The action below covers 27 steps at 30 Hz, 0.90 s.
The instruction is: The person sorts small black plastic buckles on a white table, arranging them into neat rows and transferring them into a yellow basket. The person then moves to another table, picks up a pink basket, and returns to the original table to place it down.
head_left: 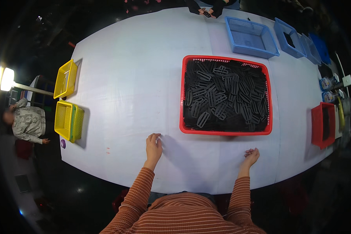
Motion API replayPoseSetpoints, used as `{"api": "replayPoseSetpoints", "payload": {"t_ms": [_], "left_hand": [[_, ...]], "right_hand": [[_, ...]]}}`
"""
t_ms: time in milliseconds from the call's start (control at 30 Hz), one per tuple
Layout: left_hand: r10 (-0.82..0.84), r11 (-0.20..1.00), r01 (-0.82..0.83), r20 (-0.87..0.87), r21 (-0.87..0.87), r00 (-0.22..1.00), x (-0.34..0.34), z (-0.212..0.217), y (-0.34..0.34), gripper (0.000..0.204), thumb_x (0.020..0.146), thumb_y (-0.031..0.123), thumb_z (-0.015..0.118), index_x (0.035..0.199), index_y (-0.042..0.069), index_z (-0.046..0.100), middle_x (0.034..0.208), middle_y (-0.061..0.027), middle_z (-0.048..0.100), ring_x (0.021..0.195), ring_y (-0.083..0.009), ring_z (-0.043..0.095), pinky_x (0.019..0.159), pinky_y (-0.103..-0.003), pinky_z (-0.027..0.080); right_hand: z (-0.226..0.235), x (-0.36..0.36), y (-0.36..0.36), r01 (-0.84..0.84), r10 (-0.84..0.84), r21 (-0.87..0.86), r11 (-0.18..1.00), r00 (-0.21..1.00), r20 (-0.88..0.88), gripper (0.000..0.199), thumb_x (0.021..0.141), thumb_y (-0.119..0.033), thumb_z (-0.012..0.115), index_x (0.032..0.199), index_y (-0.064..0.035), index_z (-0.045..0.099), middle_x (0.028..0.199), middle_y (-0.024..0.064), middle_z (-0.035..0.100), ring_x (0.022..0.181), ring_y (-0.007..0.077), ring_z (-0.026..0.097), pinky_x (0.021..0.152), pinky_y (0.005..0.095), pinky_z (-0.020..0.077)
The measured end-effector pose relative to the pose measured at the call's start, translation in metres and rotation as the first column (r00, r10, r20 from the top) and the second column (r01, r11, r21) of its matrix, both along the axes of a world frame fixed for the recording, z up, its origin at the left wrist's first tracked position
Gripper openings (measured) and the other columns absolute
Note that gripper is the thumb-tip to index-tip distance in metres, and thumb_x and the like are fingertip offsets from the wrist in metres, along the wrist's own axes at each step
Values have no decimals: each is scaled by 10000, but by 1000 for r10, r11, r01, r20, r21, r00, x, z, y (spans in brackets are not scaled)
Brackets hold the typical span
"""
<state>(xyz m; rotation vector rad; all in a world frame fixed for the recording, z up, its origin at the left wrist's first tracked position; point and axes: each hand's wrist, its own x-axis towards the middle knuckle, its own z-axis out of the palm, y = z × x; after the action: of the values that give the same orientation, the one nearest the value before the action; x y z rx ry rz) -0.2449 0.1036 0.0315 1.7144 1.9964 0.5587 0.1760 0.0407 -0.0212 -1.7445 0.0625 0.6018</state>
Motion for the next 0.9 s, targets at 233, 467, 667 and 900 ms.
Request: {"api": "replayPoseSetpoints", "payload": {"t_ms": [233, 467, 667, 900], "left_hand": [[-101, 994, 78, -341, -78, 935, -34, -28, -29, 449, 909, 171, 514, 1344, 104, 423, 1425, -136, 355, 1356, -365, 258, 1043, -620, 234], [-198, 953, 113, -296, -281, 934, -46, -15, -35, 570, 945, 348, 455, 1470, 221, 271, 1551, -88, 158, 1433, -364, 54, 1045, -716, 85], [-90, 873, -31, -223, -486, 971, -59, -19, -36, 761, 908, 593, 364, 1517, 274, 37, 1579, -33, -112, 1427, -326, -180, 1022, -726, -65], [-95, 879, -9, -194, -477, 976, -64, -29, -42, 753, 923, 590, 325, 1515, 266, -10, 1565, -60, -174, 1396, -359, -255, 994, -737, -104]], "right_hand": [[57, -167, -40, -853, 878, 208, 478, 465, -110, 87, 924, -136, 559, 942, -57, 527, 814, 34, 587, 677, 98, 562, 564, 219, 419], [244, -337, -54, -840, 686, 43, -541, -411, 600, 312, 946, -300, 529, 1031, -3, 575, 1082, 145, 549, 985, 250, 545, 823, 380, 462], [286, -373, -86, -738, 611, -125, -663, -630, 479, 392, 969, -359, 453, 957, 22, 541, 1048, 193, 533, 948, 321, 542, 854, 439, 445], [273, -391, -72, -785, 665, -324, -529, -620, 416, 462, 944, -438, 463, 969, 6, 586, 1005, 172, 562, 946, 323, 560, 825, 448, 470]]}}
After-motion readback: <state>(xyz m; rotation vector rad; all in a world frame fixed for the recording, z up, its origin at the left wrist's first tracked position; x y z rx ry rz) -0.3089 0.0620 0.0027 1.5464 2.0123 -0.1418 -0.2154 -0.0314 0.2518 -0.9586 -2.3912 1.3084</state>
